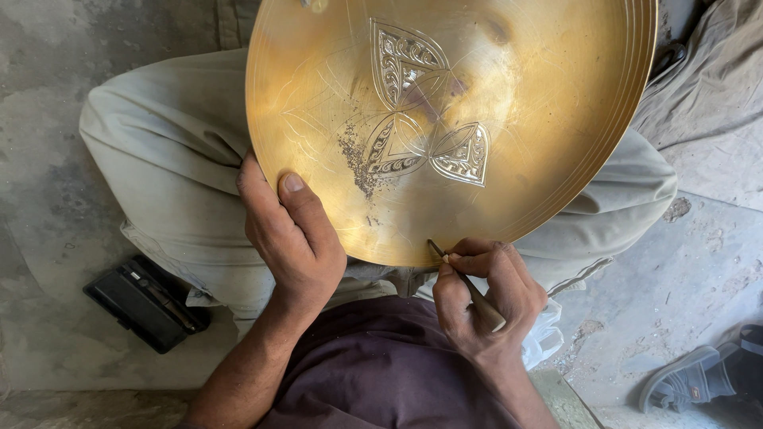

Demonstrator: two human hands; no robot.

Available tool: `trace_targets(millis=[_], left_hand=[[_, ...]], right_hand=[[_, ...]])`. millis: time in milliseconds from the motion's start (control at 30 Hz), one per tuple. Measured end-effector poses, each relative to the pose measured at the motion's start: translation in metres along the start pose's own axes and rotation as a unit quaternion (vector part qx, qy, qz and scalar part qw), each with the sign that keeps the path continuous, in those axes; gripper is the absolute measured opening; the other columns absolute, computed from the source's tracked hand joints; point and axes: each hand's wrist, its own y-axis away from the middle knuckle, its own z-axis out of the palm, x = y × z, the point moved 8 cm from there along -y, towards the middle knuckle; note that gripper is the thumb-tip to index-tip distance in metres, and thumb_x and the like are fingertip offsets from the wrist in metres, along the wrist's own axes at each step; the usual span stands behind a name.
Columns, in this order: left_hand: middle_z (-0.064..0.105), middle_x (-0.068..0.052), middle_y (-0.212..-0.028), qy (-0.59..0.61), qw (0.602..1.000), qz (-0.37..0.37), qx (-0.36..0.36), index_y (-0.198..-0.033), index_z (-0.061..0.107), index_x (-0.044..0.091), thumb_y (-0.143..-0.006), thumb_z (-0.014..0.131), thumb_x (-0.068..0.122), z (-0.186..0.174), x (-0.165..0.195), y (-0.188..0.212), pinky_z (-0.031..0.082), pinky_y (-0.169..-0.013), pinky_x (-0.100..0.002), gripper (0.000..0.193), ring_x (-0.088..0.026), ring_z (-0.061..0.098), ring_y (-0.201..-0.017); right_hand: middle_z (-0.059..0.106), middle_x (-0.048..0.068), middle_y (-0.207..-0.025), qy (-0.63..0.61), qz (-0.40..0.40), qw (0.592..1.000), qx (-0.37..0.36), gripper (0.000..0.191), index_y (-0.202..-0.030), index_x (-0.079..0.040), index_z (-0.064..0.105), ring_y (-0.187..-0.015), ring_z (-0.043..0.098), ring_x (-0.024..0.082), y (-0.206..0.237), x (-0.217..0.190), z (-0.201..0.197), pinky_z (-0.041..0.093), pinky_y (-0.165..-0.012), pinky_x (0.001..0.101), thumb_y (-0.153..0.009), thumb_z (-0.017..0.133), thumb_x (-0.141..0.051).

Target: The person sits cross-legged holding a brass plate on their lap and engraves a decorative pattern into it using a small chisel, repositioning the plate as they work. Near the end they hold a punch against the design and strike it with a wooden mallet to deepen the engraved motif.

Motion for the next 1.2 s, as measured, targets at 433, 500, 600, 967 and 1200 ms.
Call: trace_targets(millis=[433, 500, 600, 967, 1200], left_hand=[[0.061, -0.017, -0.114, -0.008, 1.0, 0.008, 0.0, -0.143, 0.034, -0.01, -0.12, 0.036, 0.01, 0.0, -0.001, 0.0, 0.055, -0.077, -0.03, 0.03, -0.018, 0.067, -0.096], [0.061, -0.017, -0.113, -0.007, 1.0, 0.007, 0.0, -0.142, 0.034, -0.01, -0.12, 0.036, 0.009, 0.0, -0.001, 0.0, 0.055, -0.075, -0.03, 0.03, -0.018, 0.067, -0.094], [0.061, -0.017, -0.111, -0.012, 1.0, 0.005, 0.002, -0.145, 0.035, -0.009, -0.119, 0.036, 0.009, -0.001, -0.002, 0.0, 0.054, -0.074, -0.03, 0.031, -0.018, 0.067, -0.092], [0.064, -0.017, -0.109, 0.005, 1.0, 0.005, 0.008, -0.144, 0.039, -0.009, -0.118, 0.039, 0.009, -0.002, -0.004, -0.001, 0.054, -0.074, -0.032, 0.032, -0.019, 0.067, -0.089], [0.065, -0.018, -0.116, 0.036, 0.999, 0.007, -0.002, -0.147, 0.037, -0.01, -0.116, 0.039, 0.011, -0.003, -0.008, -0.004, 0.058, -0.079, -0.032, 0.037, -0.02, 0.07, -0.096]], right_hand=[[0.069, 0.012, -0.085, -0.008, -0.025, 1.0, -0.016, 0.008, -0.08, 0.001, 0.062, -0.072, 0.068, 0.017, 0.0, -0.003, 0.003, 0.054, -0.063, 0.0276, -0.074, 0.067, 0.004], [0.069, 0.012, -0.084, -0.008, -0.025, 0.999, -0.02, 0.008, -0.08, 0.001, 0.062, -0.073, 0.069, 0.017, -0.001, -0.003, 0.003, 0.054, -0.064, 0.0276, -0.074, 0.067, 0.003], [0.069, 0.012, -0.083, -0.012, -0.012, 0.999, -0.031, 0.008, -0.08, 0.001, 0.063, -0.072, 0.069, 0.018, -0.002, -0.003, 0.003, 0.054, -0.064, 0.0283, -0.073, 0.068, 0.002], [0.072, 0.012, -0.092, -0.093, 0.055, 0.991, -0.084, 0.008, -0.092, 0.002, 0.064, -0.076, 0.071, 0.015, -0.01, 0.01, 0.0, 0.056, -0.068, 0.0271, -0.088, 0.069, -0.004], [0.074, 0.011, -0.094, -0.14, 0.148, 0.971, -0.124, 0.018, -0.108, 0.003, 0.067, -0.08, 0.067, 0.013, -0.034, 0.027, 0.009, 0.053, -0.068, 0.0246, -0.097, 0.07, -0.01]])
